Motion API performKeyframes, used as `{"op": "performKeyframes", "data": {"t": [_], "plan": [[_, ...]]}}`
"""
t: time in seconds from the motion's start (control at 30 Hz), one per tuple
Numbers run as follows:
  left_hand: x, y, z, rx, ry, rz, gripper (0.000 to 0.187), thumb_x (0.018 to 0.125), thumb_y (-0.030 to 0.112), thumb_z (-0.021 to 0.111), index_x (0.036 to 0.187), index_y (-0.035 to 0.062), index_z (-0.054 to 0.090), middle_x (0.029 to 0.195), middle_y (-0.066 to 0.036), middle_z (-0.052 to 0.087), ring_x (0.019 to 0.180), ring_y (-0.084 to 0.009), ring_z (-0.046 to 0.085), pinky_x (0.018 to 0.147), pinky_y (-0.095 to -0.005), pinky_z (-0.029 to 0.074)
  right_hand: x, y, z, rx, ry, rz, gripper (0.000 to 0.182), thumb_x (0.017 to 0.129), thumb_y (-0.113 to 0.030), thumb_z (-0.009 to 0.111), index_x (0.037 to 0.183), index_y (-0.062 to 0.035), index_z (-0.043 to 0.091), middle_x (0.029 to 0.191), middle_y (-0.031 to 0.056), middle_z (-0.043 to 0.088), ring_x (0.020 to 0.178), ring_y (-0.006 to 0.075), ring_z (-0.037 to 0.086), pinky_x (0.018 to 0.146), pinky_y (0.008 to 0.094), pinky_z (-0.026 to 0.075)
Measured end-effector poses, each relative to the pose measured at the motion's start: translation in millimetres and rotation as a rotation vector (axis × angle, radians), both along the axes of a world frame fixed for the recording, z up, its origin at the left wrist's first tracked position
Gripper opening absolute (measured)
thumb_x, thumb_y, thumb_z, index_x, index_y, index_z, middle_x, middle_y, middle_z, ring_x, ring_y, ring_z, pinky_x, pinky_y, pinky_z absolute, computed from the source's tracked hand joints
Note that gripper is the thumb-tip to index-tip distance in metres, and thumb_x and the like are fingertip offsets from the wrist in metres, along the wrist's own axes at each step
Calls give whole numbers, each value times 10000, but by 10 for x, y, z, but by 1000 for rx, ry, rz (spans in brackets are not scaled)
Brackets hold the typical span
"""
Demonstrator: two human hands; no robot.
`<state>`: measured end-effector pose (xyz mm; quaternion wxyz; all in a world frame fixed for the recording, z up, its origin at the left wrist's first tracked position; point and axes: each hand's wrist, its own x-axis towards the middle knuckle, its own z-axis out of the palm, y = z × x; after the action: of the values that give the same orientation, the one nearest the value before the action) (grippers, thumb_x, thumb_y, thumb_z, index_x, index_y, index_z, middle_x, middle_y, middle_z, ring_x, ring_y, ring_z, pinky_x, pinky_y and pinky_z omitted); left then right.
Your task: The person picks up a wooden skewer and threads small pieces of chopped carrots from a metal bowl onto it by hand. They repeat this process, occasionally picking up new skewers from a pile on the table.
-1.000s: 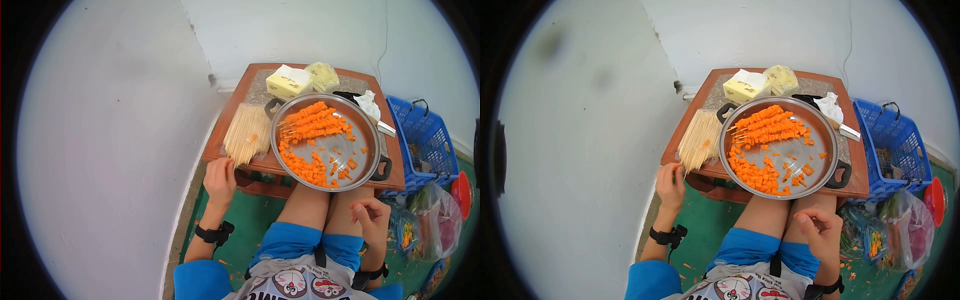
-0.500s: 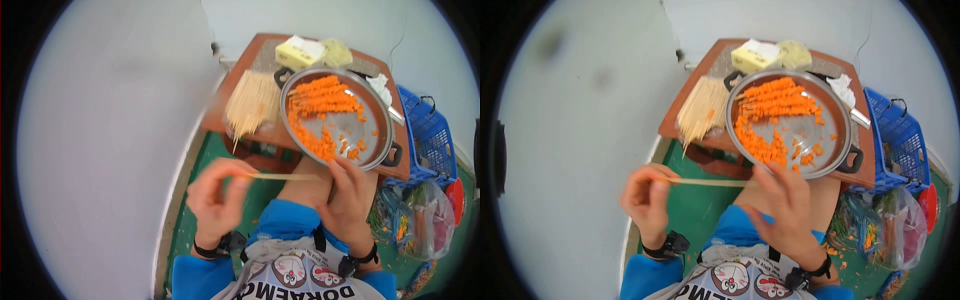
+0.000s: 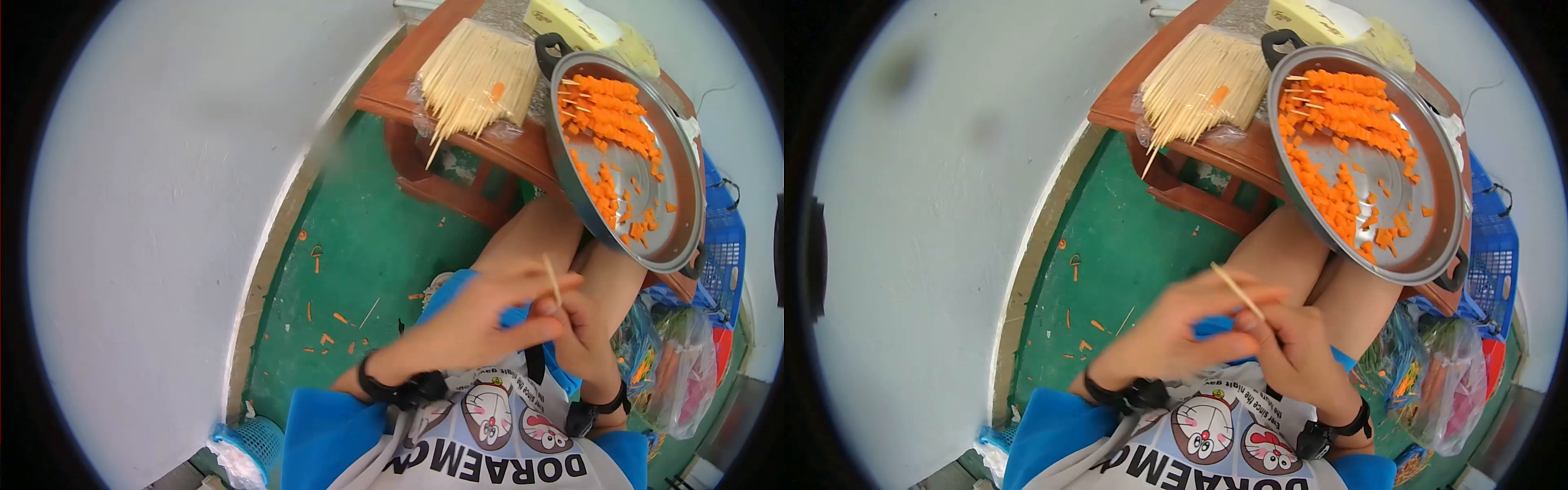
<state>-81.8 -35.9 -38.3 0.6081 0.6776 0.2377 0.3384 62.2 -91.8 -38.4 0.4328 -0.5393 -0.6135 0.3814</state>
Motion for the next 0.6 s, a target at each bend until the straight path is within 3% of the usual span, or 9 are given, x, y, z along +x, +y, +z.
{"op": "performKeyframes", "data": {"t": [0.07,0.13,0.17,0.23,0.3,0.4,0.47,0.53,0.6], "plan": [[158,-59,-136,-6,-83,-63,256,759,166,531,975,29,546,928,-68,559,802,-156,532,688,-245,410,-7,-19,-21,69,17,83,184,814,-112,457,712,19,537,559,65,520,479,116,482,441,221,363],[251,-55,-172,-26,-237,8,218,801,163,475,931,7,554,899,-86,568,791,-161,538,675,-246,419,62,-65,54,-307,84,0,204,826,-136,439,717,7,536,565,61,523,492,116,488,450,235,376],[252,-70,-155,-23,-256,-16,218,801,163,475,931,7,554,899,-86,568,791,-161,538,675,-246,419,71,-72,68,-300,69,-26,204,826,-136,439,717,7,536,565,61,523,492,116,488,450,235,376],[204,-70,-45,-380,-254,159,255,846,187,402,897,-30,526,814,-121,570,753,-173,545,651,-264,434,85,-96,90,-291,1,88,217,835,-147,419,717,-3,531,564,63,517,488,118,482,450,249,380],[219,-9,-101,-366,-397,292,293,867,221,359,848,-44,484,728,-143,555,700,-176,546,618,-279,446,103,-143,127,-321,16,118,249,844,-188,412,706,-12,523,563,65,505,495,133,483,452,263,382],[322,-127,38,-346,-349,81,297,875,234,337,822,-35,452,685,-145,549,664,-171,544,583,-283,449,108,-187,89,-289,44,116,268,837,-223,425,701,-14,521,575,81,509,515,175,502,460,285,393],[403,-201,-60,-300,-390,139,302,875,240,336,818,-32,453,633,-117,520,630,-150,532,534,-256,432,152,-216,167,-235,43,133,276,829,-244,438,697,-16,521,588,93,519,532,204,520,467,299,405],[370,-194,-111,-254,-427,213,306,875,246,336,815,-30,454,581,-90,490,595,-129,519,484,-229,415,211,-228,415,-106,-433,161,272,808,-260,465,693,-21,527,638,114,542,590,258,545,492,336,427],[152,-70,-124,-490,-385,230,329,872,264,346,834,-39,467,506,-21,359,496,-68,421,396,-180,312,426,-238,639,10,-544,4,186,767,-207,510,701,-36,537,681,114,549,629,280,550,513,351,440]]}}
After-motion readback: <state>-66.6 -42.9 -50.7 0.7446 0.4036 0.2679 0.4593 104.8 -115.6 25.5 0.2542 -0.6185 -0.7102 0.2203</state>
